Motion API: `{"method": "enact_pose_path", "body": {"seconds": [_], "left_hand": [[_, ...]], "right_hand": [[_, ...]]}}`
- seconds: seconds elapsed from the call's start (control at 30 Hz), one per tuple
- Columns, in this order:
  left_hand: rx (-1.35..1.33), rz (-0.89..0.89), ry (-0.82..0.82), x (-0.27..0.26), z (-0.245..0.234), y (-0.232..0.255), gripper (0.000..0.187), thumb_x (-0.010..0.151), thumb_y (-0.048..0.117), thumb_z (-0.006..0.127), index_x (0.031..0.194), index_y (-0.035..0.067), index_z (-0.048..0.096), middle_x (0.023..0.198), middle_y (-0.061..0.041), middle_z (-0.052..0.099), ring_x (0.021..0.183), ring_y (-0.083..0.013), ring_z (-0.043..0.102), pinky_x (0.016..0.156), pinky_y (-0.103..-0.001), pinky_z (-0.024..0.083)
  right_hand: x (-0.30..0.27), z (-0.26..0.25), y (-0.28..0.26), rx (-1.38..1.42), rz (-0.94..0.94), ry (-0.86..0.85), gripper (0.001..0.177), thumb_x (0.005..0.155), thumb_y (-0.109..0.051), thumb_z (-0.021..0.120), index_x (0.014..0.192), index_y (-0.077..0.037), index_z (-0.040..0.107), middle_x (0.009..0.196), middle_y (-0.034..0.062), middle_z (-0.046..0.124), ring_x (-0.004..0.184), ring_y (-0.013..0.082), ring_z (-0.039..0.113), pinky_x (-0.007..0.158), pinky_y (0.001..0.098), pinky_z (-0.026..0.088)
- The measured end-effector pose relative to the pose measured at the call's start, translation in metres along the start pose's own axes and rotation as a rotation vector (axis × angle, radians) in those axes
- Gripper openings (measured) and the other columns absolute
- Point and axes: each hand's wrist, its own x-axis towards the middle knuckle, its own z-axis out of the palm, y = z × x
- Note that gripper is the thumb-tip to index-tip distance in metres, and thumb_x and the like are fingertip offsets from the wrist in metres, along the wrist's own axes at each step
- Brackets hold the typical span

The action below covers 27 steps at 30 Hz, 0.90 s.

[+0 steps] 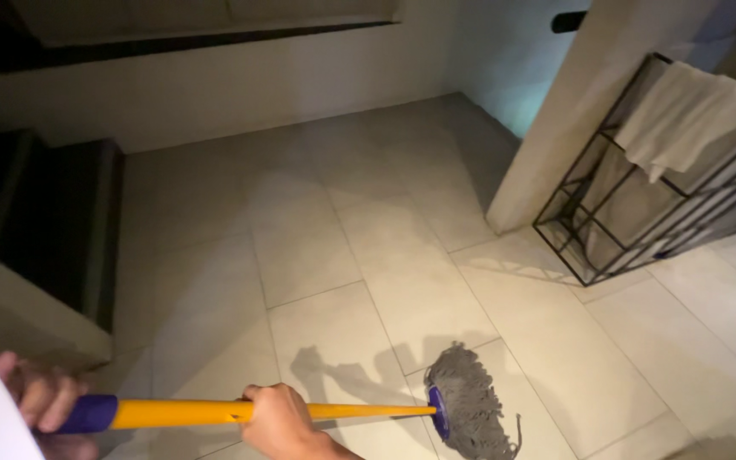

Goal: The person mops a tiled floor using a mop, moving it back and forth over the surface of the tiles.

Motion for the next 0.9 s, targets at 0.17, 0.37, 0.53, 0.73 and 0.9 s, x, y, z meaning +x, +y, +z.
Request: {"method": "enact_pose_path", "body": {"seconds": [0.17, 0.37, 0.53, 0.73, 0.9], "left_hand": [[-0.082, -0.002, -0.102, 0.013, -0.002, 0.0, 0.032, 0.1, 0.008, 0.062, 0.073, 0.014, 0.046, 0.062, 0.005, 0.042, 0.05, -0.0048, 0.04, 0.048, -0.023, 0.037], [-0.037, -0.038, -0.014, -0.031, 0.057, -0.081, 0.018, 0.091, -0.003, 0.055, 0.078, 0.008, 0.048, 0.063, 0.002, 0.042, 0.048, -0.0066, 0.038, 0.044, -0.025, 0.032], [-0.154, -0.184, -0.02, -0.108, 0.095, -0.198, 0.019, 0.09, -0.004, 0.054, 0.077, 0.007, 0.046, 0.061, 0.001, 0.039, 0.049, -0.0093, 0.037, 0.046, -0.027, 0.033], [0.143, -0.315, -0.073, -0.246, 0.115, -0.351, 0.036, 0.096, 0.006, 0.053, 0.06, 0.001, 0.057, 0.054, -0.013, 0.062, 0.057, -0.0226, 0.063, 0.082, -0.033, 0.056], [-0.11, -0.544, -0.231, -0.347, 0.171, -0.418, 0.027, 0.09, -0.001, 0.056, 0.063, 0.002, 0.05, 0.06, -0.008, 0.053, 0.062, -0.0211, 0.058, 0.07, -0.036, 0.053]], "right_hand": [[0.007, -0.002, 0.01, -0.027, 0.024, 0.031, 0.023, 0.082, -0.01, 0.067, 0.104, -0.011, 0.075, 0.089, 0.0214, 0.072, 0.088, 0.0435, 0.068, 0.08, 0.0484, 0.055], [0.015, -0.039, 0.12, -0.137, 0.124, 0.098, 0.012, 0.084, -0.013, 0.067, 0.093, -0.012, 0.075, 0.087, 0.0195, 0.072, 0.085, 0.0426, 0.068, 0.075, 0.0506, 0.055], [-0.022, -0.105, 0.256, -0.383, 0.203, 0.18, 0.011, 0.078, -0.009, 0.068, 0.089, -0.011, 0.069, 0.082, 0.0179, 0.071, 0.083, 0.0413, 0.069, 0.072, 0.0519, 0.055], [-0.101, -0.195, 0.421, -0.643, 0.454, 0.223, 0.016, 0.076, -0.02, 0.071, 0.092, -0.017, 0.071, 0.096, 0.0134, 0.074, 0.097, 0.0348, 0.069, 0.083, 0.0476, 0.056], [-0.15, -0.287, 0.477, -0.731, 0.692, 0.237, 0.031, 0.082, -0.034, 0.072, 0.101, -0.01, 0.068, 0.099, 0.0154, 0.073, 0.097, 0.0348, 0.071, 0.084, 0.0455, 0.058]]}}
